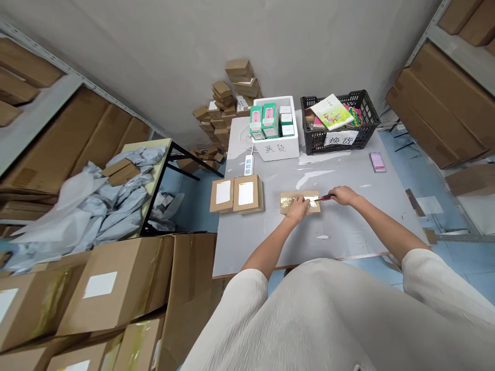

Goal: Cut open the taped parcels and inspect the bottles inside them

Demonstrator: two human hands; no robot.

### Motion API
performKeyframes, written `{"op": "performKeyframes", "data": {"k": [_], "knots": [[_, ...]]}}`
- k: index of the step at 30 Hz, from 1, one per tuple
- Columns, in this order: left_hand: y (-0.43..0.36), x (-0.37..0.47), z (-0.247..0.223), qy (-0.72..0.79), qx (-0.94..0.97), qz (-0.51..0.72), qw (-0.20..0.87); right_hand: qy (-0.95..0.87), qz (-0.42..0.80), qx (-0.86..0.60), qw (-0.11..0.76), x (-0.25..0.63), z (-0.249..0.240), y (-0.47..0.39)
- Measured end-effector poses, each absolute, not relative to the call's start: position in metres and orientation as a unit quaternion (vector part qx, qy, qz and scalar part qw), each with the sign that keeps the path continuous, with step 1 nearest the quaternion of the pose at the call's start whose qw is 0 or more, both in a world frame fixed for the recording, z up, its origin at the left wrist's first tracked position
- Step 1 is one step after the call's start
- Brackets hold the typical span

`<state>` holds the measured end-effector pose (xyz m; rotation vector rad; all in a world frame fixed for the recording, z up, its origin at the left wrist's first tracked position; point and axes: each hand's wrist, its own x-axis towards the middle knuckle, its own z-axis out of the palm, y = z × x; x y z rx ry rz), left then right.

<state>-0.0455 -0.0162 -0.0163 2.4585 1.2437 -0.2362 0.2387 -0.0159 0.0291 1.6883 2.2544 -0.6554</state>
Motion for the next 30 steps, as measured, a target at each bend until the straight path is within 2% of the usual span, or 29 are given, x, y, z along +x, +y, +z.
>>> {"op": "performKeyframes", "data": {"k": [6,14,26,30], "knots": [[-0.014,-0.048,-0.018,0.439,0.875,-0.083,0.186,0.795,-0.192,0.555,0.154,0.224,0.024,0.000],[-0.013,-0.050,-0.023,0.437,0.876,-0.074,0.192,0.761,-0.255,0.567,0.186,0.239,0.024,0.015],[-0.012,-0.052,-0.029,0.436,0.875,-0.066,0.200,0.610,-0.528,0.586,0.074,0.268,0.003,-0.022],[-0.013,-0.051,-0.024,0.438,0.872,-0.066,0.206,0.576,-0.566,0.589,0.041,0.265,0.000,-0.039]]}}
